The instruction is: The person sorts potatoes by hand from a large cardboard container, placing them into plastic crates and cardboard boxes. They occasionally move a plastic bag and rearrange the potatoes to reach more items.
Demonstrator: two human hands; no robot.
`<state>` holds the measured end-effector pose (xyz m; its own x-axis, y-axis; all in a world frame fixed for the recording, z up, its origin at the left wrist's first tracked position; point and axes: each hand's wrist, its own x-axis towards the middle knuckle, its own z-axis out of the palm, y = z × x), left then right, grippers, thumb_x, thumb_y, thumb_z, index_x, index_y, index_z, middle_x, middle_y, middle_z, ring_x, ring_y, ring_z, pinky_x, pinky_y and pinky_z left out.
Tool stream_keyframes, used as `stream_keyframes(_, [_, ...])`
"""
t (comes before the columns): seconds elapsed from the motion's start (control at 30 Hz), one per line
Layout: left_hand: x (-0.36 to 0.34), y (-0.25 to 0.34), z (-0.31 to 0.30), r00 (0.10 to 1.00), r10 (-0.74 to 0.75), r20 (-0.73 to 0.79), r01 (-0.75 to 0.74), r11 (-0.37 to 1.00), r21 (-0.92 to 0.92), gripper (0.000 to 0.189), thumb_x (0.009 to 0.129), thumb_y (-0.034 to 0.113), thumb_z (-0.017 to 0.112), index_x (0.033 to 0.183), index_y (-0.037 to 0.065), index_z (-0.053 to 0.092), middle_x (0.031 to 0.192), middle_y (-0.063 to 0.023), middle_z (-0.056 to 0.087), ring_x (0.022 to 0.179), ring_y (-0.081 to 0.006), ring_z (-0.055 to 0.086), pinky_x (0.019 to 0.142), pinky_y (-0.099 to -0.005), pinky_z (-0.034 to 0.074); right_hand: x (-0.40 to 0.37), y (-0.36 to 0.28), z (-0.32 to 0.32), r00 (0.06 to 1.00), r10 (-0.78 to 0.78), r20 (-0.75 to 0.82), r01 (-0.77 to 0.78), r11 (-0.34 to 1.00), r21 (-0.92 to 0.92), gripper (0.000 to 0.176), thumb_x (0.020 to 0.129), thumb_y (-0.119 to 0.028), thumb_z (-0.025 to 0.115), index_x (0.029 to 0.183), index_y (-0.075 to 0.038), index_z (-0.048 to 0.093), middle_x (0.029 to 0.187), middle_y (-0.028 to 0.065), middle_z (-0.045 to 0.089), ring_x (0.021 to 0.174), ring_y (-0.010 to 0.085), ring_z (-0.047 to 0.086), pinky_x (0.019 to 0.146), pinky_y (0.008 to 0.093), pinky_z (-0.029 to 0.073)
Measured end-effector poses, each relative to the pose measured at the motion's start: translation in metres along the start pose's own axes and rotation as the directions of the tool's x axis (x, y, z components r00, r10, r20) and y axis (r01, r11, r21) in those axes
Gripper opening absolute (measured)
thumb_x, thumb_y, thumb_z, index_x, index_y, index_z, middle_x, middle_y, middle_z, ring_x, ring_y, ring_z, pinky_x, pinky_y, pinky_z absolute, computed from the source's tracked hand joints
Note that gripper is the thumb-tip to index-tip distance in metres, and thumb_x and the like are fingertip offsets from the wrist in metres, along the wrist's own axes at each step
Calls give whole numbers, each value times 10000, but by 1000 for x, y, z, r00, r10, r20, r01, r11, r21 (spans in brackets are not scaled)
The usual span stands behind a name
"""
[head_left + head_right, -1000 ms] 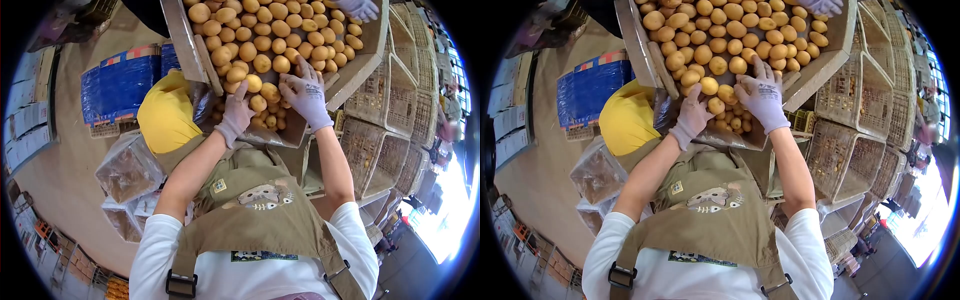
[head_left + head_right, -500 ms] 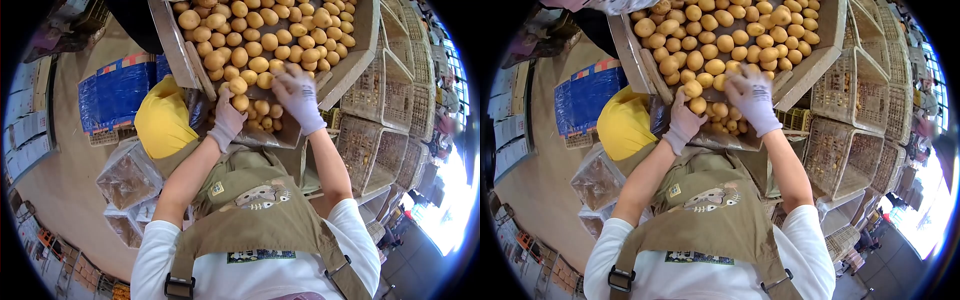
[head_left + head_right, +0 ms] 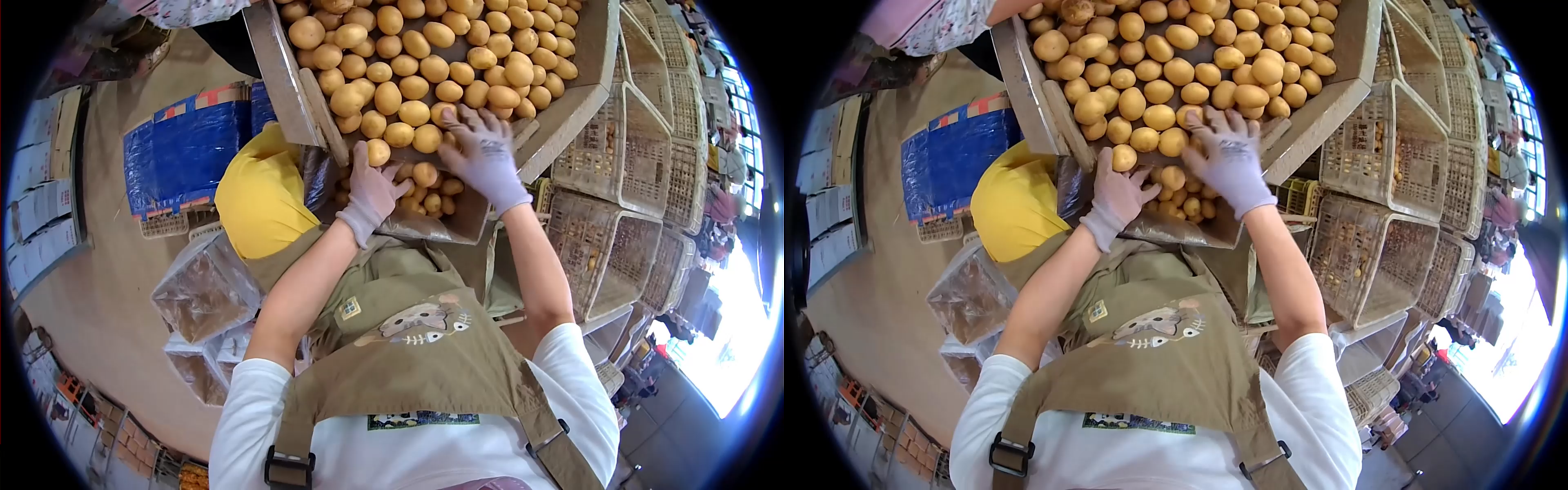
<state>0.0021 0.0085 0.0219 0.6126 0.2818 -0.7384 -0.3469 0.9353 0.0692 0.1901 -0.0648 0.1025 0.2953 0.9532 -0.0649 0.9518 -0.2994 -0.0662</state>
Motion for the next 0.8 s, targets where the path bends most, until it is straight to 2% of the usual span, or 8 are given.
stream_keyframes(0.2, [3, 0, -6, 997, -3, 83, 5, 1000, -31, 604, 962, 565, 473, 1440, 196, 442, 1463, -5, 445, 1413, -281, 357, 1148, -640, 256, -11, 1, 7, 999, -35, -29, 34, 999, -21, 508, 859, -419, 672, 1351, -301, 627, 1448, 117, 520, 1323, 407, 458, 1118, 552, 296])
stream_keyframes(0.33, [3, -1, -5, 999, 36, -7, -36, 999, -16, 531, 956, 457, 542, 1409, 195, 454, 1441, -18, 452, 1407, -270, 361, 1136, -620, 284, 17, 9, -18, 961, 90, 262, -151, 963, 223, 440, 852, -369, 668, 1277, -252, 672, 1357, 142, 601, 1260, 397, 530, 1071, 512, 373])
stream_keyframes(0.43, [7, -5, -8, 980, 105, -169, -79, 985, 152, 382, 934, 337, 592, 1278, 200, 499, 1353, -20, 494, 1321, -248, 427, 1067, -575, 352, 22, -16, -1, 971, 21, -240, -1, 997, 83, 451, 840, -380, 677, 1270, -243, 672, 1368, 151, 587, 1252, 387, 527, 1070, 513, 372])
stream_keyframes(0.53, [12, -7, -12, 960, 185, -211, -96, 923, 373, 213, 885, 215, 618, 1055, 203, 491, 1101, 3, 573, 1083, -173, 544, 954, -470, 380, 13, -43, 7, 983, -178, -51, 183, 976, 121, 434, 833, -448, 681, 1222, -256, 699, 1405, 159, 559, 1300, 381, 489, 1131, 536, 306])
stream_keyframes(0.63, [10, -2, -14, 975, 194, -109, -148, 932, 332, 216, 880, 206, 620, 1062, 219, 504, 1036, 12, 589, 1051, -147, 565, 958, -457, 368, 9, -17, 11, 977, -208, -57, 214, 964, 157, 318, 835, -367, 696, 1114, -221, 741, 1268, 122, 638, 1180, 352, 576, 1093, 508, 359])
stream_keyframes(0.7, [7, -4, -2, 984, 144, -102, -127, 980, 154, 248, 915, 321, 621, 1116, 213, 524, 1118, 8, 567, 1106, -170, 542, 1043, -532, 343, 14, 0, -1, 993, -7, 117, -25, 961, 276, 315, 832, -329, 703, 1109, -184, 740, 1234, 109, 657, 1159, 353, 589, 1061, 504, 386])
stream_keyframes(0.77, [9, -4, 2, 989, 119, -90, -110, 988, 105, 317, 926, 405, 624, 1149, 201, 529, 1174, 9, 554, 1142, -180, 527, 1093, -576, 319, 14, -5, -14, 960, -38, -278, 57, 997, 57, 282, 835, -326, 700, 1055, -157, 749, 1264, 130, 648, 1158, 337, 599, 1051, 510, 391])
stream_keyframes(0.8, [7, -3, 7, 988, 115, -104, -106, 991, 81, 555, 916, 564, 610, 1302, 180, 498, 1317, -6, 511, 1226, -212, 494, 1144, -621, 269, 13, -1, -10, 987, -48, -155, 60, 996, 73, 295, 844, -348, 691, 1064, -160, 749, 1297, 141, 629, 1170, 341, 594, 1070, 505, 379])
